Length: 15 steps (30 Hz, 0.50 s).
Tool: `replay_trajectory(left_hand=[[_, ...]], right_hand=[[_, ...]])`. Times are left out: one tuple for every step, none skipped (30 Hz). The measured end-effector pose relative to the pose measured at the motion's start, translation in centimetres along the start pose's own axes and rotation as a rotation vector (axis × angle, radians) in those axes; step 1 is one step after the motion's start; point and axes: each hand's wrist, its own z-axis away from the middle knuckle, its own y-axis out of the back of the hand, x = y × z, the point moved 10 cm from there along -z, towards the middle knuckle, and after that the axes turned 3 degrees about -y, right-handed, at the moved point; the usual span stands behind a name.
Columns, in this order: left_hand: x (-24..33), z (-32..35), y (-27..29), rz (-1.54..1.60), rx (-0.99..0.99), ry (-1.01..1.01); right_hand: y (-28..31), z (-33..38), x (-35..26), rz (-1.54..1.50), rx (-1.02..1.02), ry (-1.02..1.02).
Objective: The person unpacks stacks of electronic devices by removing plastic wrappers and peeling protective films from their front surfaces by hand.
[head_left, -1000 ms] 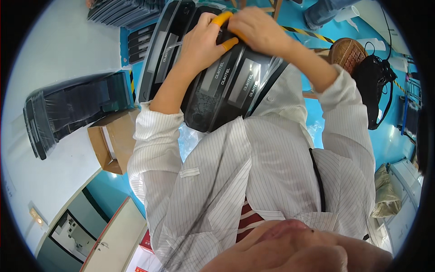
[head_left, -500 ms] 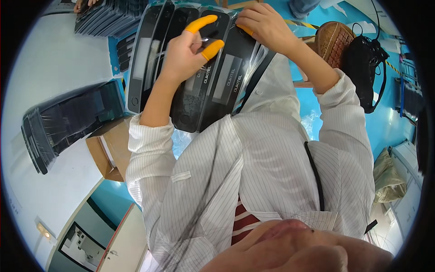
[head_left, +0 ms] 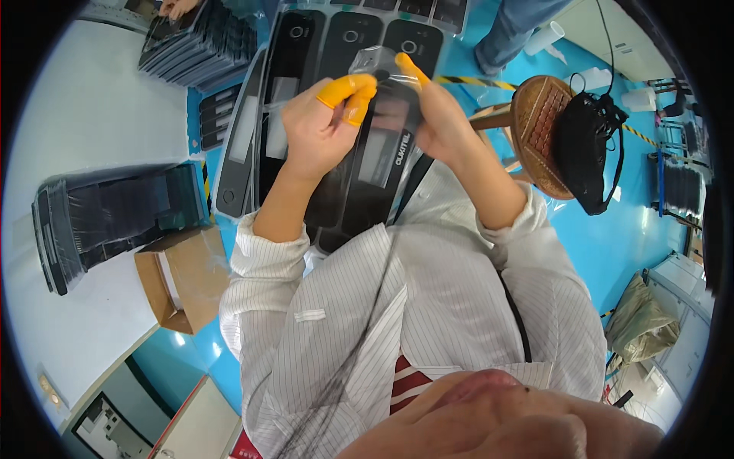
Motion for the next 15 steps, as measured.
replay_trajectory(left_hand=[[0.7,-0.2,0.2,-0.060,-0.029,-0.055],[0.5,0.5,1.2,-0.260,-0.059,-0.003],[1.3,1.5,3.1,-0.282,-0.026,-0.069],[1.0,3.4,5.6,-0.343,-0.015,-0.010],[0.2,5.9,8.6,-0.423,-0.018,0.067],[-0.9,9.2,12.6,-0.576,0.045,0.166],[-3.4,13.7,17.4,-0.459,0.180,0.389],[-5.3,18.7,22.1,-0.483,0.323,0.531],[-6.0,23.6,26.7,-0.541,0.494,0.567],[-6.2,29.3,30.3,-0.650,0.628,0.650],[-6.4,34.5,32.5,-0.751,0.648,0.737],[-5.9,39.1,33.1,-0.868,0.627,0.739],[-6.7,47.2,33.0,-1.047,0.575,1.226],[-7.6,54.1,30.3,-1.294,-0.074,1.663],[-7.2,60.5,26.0,-1.326,-0.554,1.824]], right_hand=[[0.1,-0.9,-1.5,0.034,0.067,0.006],[-2.1,-3.0,-3.9,0.005,-0.085,0.023],[-3.6,-5.0,-6.0,-0.014,-0.199,0.032],[-3.0,-7.7,-8.2,0.024,-0.164,0.005],[-1.8,-11.2,-10.8,0.076,-0.091,-0.028],[-2.0,-15.2,-13.9,0.011,-0.174,0.037],[-1.8,-19.1,-16.8,-0.053,-0.262,0.095],[-0.3,-22.9,-18.7,-0.003,-0.296,0.062],[1.4,-26.3,-20.4,0.048,-0.329,0.030],[3.3,-29.9,-22.6,0.046,-0.292,0.085],[5.5,-32.8,-24.8,0.025,-0.228,0.169],[7.4,-35.2,-26.5,0.011,-0.174,0.252],[9.3,-36.9,-27.3,-0.003,-0.128,0.315],[10.8,-38.1,-27.7,-0.002,-0.105,0.313],[12.1,-39.0,-28.0,-0.002,-0.083,0.311]])
